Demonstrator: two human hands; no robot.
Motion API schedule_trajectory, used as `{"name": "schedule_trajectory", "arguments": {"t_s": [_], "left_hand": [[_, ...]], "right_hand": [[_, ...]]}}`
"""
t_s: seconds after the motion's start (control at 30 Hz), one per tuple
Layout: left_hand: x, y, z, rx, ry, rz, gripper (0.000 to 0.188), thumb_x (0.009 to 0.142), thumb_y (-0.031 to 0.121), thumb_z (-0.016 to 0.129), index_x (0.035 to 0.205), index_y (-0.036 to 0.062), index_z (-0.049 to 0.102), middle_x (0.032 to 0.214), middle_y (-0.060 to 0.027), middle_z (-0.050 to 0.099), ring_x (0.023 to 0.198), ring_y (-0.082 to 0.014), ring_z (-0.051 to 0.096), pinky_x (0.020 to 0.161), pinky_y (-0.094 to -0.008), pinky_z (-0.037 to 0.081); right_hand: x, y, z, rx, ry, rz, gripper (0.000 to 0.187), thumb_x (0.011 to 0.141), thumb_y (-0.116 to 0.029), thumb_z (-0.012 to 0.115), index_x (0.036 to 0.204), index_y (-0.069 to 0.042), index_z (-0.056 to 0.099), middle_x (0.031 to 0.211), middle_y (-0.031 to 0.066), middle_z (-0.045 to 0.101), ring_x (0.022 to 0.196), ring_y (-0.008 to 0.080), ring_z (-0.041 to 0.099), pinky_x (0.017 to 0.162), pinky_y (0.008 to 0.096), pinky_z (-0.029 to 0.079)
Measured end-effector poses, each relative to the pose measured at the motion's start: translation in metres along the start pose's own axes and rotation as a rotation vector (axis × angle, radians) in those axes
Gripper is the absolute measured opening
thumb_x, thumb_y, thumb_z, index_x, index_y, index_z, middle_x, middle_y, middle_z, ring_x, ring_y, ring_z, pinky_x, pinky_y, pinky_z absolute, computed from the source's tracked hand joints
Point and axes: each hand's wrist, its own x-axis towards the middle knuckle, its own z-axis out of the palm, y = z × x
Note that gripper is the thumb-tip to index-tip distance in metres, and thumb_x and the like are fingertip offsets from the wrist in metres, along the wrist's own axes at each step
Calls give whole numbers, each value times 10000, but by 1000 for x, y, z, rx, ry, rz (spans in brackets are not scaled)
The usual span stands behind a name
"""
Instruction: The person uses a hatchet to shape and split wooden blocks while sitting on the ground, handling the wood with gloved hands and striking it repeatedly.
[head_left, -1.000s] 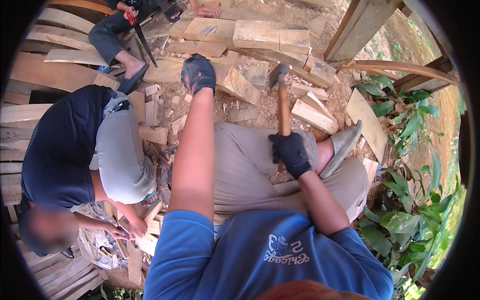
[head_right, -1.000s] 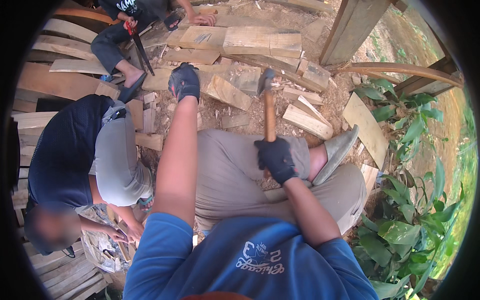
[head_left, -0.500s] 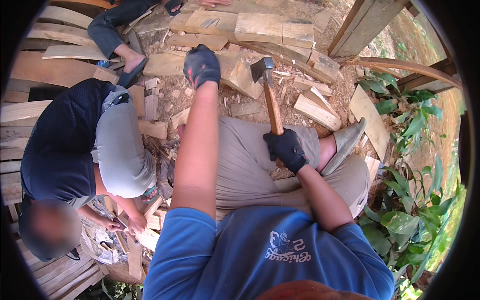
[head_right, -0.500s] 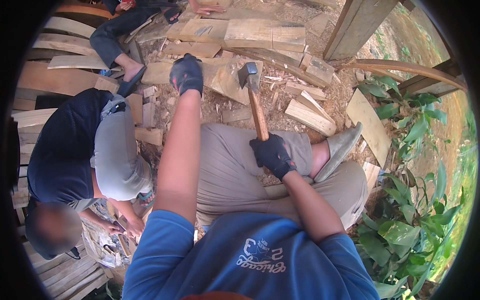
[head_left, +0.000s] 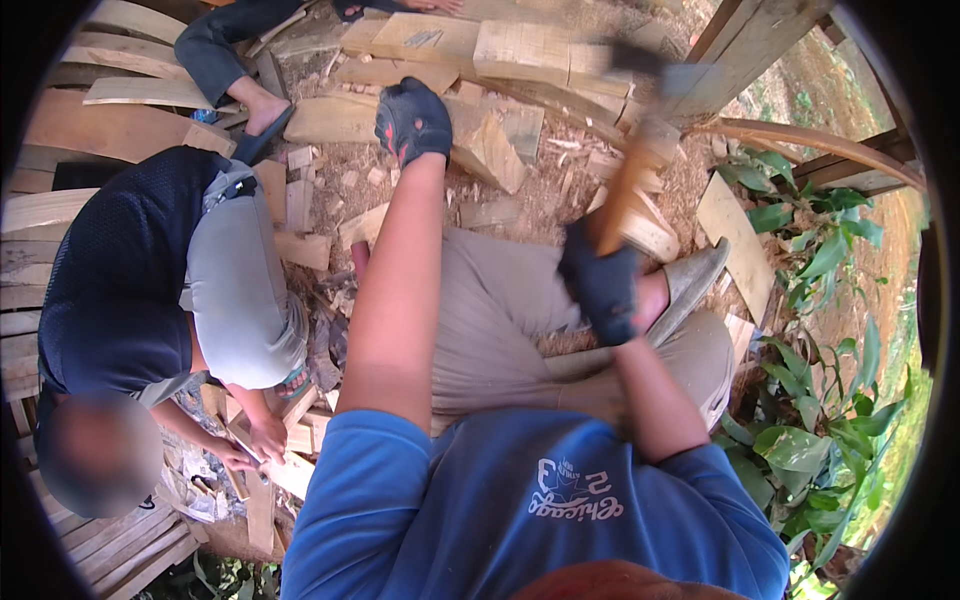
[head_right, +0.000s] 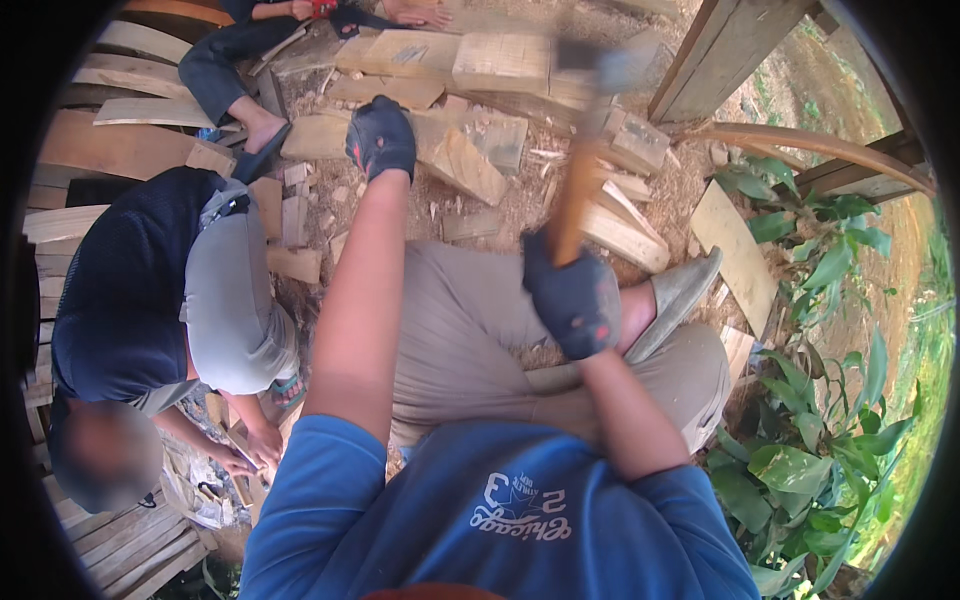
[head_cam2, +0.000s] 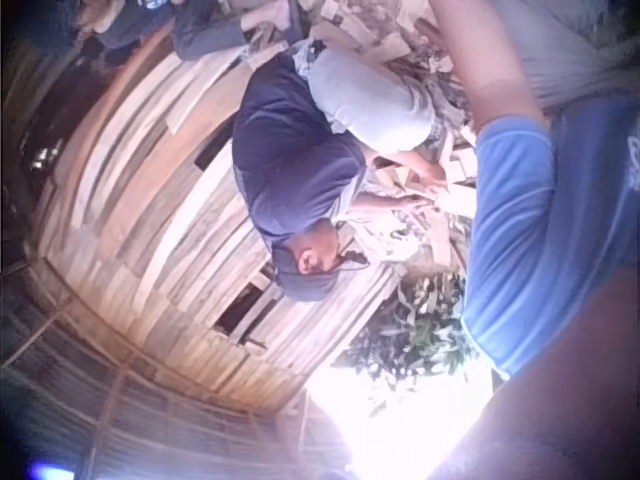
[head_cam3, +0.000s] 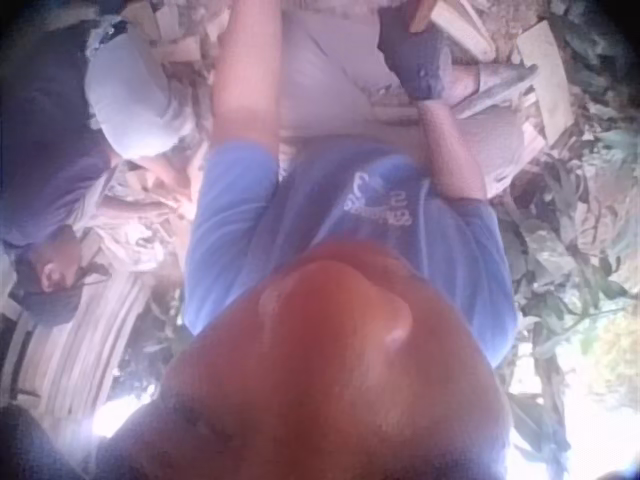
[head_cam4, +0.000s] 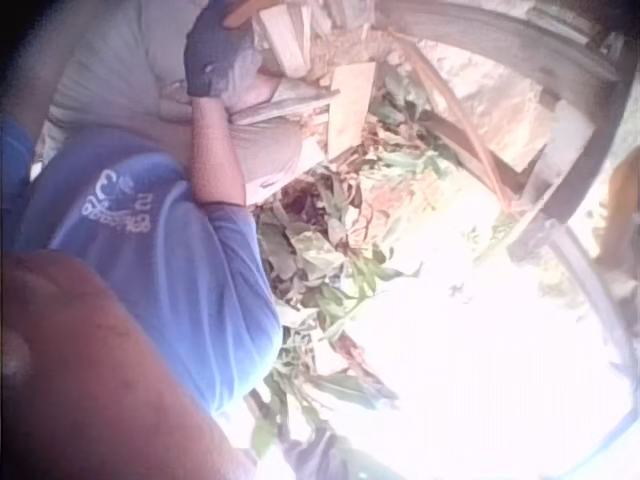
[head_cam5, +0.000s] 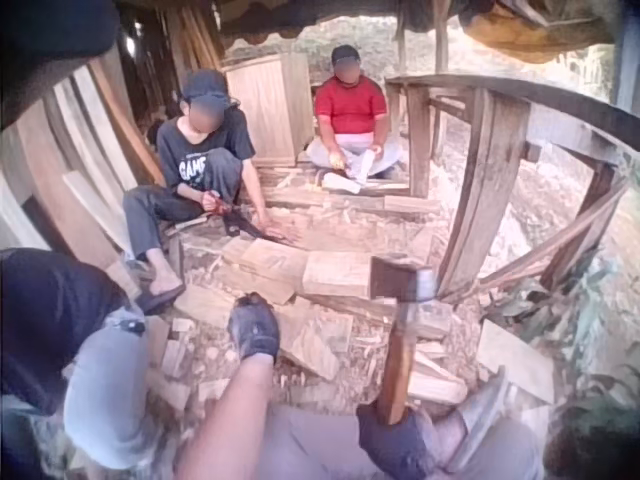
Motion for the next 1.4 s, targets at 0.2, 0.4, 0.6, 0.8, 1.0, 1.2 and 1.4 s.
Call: {"name": "schedule_trajectory", "arguments": {"t_s": [0.2, 0.4, 0.6, 0.8, 1.0, 1.2, 1.4], "left_hand": [[4, -10, 1, 17, 23, 9, 470, 1037, 332, 451, 1026, -7, 776, 1100, -297, 766, 1013, -490, 744, 913, -573, 578], [9, -12, 1, -78, 28, -73, 503, 982, 384, 480, 1048, 17, 817, 1113, -277, 773, 1058, -479, 738, 958, -556, 550], [-2, 8, -7, 0, -20, -26, 503, 1060, 354, 423, 1067, -6, 774, 1095, -279, 776, 1043, -476, 744, 936, -546, 580], [22, -21, 6, -5, 54, -36, 491, 1000, 376, 487, 1021, 20, 824, 1095, -266, 782, 1049, -475, 747, 971, -551, 559], [14, -19, 7, -16, 71, -62, 486, 990, 372, 489, 1037, 29, 830, 1099, -246, 788, 1043, -470, 749, 954, -550, 563], [11, -6, 6, -3, 44, -88, 489, 984, 374, 485, 1048, 34, 830, 1108, -258, 784, 1049, -477, 746, 959, -550, 561], [11, -6, -1, -35, 54, -69, 493, 987, 365, 473, 1051, 28, 826, 1109, -263, 781, 1051, -480, 745, 950, -547, 568]], "right_hand": [[-11, 17, 6, -16, -273, 149, 279, 923, -312, 802, 868, -50, 724, 632, 52, 668, 527, 148, 655, 504, 325, 503], [-34, -100, -45, 183, 40, -306, 223, 964, -212, 780, 815, -65, 701, 622, 21, 636, 531, 92, 589, 515, 290, 447], [6, 6, -1, -446, 127, 11, 373, 939, -376, 803, 933, -5, 767, 752, 107, 742, 710, 211, 743, 678, 391, 561], [19, 37, 7, 180, -172, 280, 241, 948, -190, 797, 862, 20, 714, 623, 76, 655, 488, 189, 642, 464, 355, 509], [-7, -62, -49, 292, 7, -131, 257, 980, -182, 794, 799, -57, 661, 618, 34, 621, 492, 124, 569, 491, 310, 443], [-1, -3, -6, -76, 19, 19, 342, 954, -354, 793, 839, -40, 722, 615, 57, 670, 553, 162, 681, 547, 334, 512], [-1, 25, 6, 182, -322, 246, 239, 949, -222, 789, 886, -10, 699, 663, 47, 653, 533, 151, 629, 496, 332, 509]]}}
